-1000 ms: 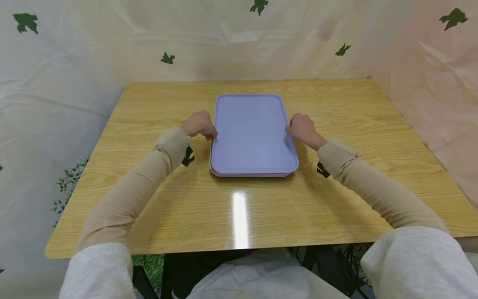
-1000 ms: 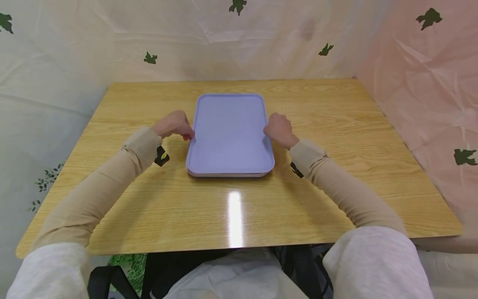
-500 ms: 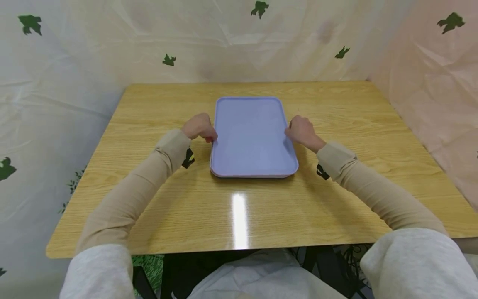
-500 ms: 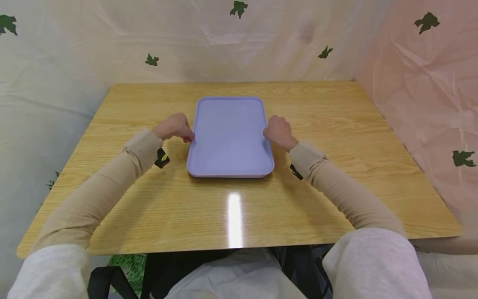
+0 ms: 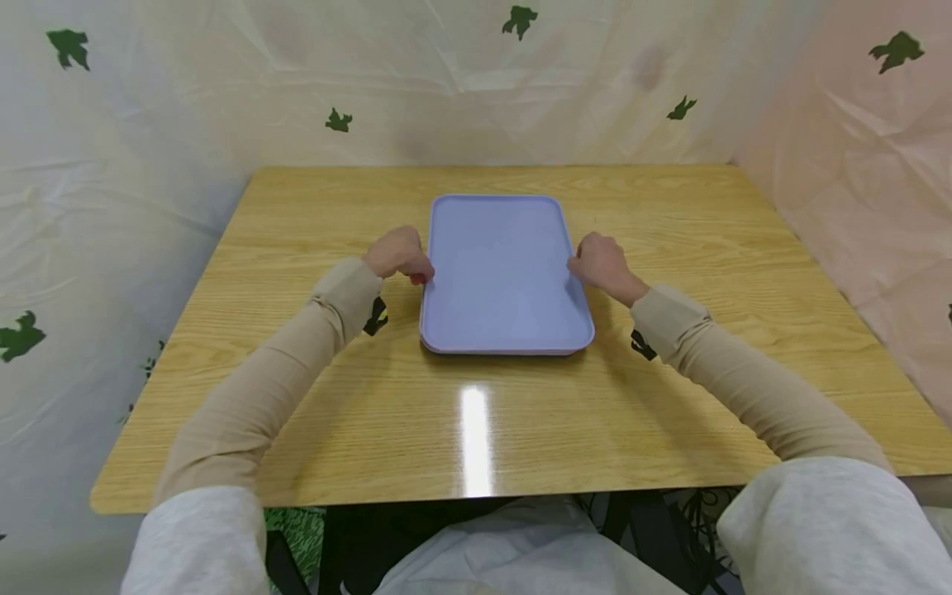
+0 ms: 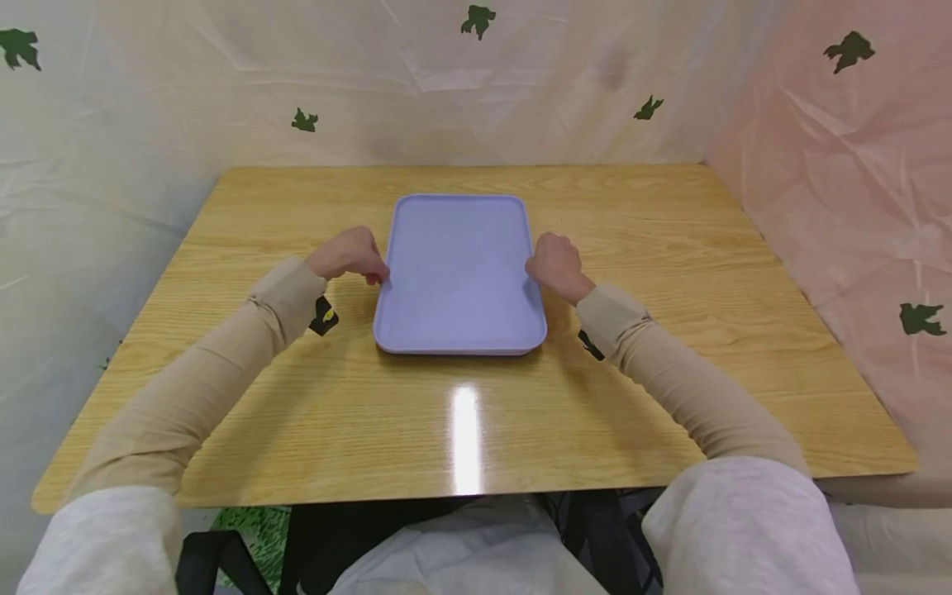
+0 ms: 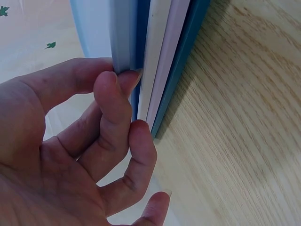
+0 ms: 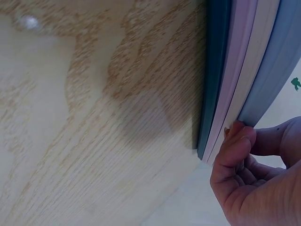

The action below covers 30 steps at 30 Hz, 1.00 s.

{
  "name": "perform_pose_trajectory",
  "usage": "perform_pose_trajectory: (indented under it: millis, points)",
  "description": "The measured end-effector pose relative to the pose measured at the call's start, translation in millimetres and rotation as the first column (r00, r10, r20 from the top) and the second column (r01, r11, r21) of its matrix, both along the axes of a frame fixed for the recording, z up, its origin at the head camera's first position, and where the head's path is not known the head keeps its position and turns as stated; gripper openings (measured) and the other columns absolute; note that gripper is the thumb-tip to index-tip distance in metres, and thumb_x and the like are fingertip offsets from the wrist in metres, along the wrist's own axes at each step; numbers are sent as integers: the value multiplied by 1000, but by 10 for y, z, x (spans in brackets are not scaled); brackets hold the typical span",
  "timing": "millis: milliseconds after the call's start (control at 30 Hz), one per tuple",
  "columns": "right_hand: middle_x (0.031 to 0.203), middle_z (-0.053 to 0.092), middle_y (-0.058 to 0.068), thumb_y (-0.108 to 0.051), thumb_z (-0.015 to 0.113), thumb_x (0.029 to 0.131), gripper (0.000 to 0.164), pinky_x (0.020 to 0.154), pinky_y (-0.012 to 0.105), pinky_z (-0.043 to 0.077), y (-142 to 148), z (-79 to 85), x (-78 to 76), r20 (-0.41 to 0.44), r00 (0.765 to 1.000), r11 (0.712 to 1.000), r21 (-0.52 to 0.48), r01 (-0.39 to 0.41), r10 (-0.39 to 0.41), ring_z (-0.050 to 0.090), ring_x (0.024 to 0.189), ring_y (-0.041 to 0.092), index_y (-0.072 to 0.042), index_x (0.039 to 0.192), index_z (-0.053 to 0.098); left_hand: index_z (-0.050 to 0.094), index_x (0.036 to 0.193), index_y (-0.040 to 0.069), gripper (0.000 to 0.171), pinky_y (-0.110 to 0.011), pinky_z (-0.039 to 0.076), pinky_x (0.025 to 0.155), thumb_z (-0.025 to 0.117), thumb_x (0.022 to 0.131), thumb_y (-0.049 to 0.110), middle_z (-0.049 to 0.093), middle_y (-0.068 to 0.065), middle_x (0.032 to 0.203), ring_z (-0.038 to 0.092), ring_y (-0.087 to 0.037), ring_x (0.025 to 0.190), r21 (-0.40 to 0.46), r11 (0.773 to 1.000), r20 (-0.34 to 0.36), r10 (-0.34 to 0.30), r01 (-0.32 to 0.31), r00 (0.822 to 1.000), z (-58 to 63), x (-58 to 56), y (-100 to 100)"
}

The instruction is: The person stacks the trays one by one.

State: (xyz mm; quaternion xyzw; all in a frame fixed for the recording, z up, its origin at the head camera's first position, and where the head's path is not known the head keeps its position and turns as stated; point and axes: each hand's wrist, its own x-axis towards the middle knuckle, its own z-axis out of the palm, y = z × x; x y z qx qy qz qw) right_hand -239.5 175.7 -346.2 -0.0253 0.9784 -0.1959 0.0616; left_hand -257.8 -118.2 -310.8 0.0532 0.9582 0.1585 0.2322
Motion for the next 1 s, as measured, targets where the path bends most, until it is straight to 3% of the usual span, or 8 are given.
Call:
perform_pose_trajectory:
  millis: [867,1000]
  points:
    - [48,37,-2,-10,49,88,36,42,22,29,6,-1,20,-22,1000,1000,15,17,-17,36,44,10,-9,53,40,63,61,11,17,-26,36,56,62,77,16,66,-6,75,47,-17,67,-84,996,-37,19,-22,999,23,1,64]
    - [49,37,-2,-11,49,88,34,42,22,29,-3,-15,6,2,1000,1000,23,19,-19,36,45,10,-9,54,40,62,59,11,18,-32,41,67,61,77,17,68,-5,76,48,-17,69,-102,995,-49,13,-18,999,10,8,71]
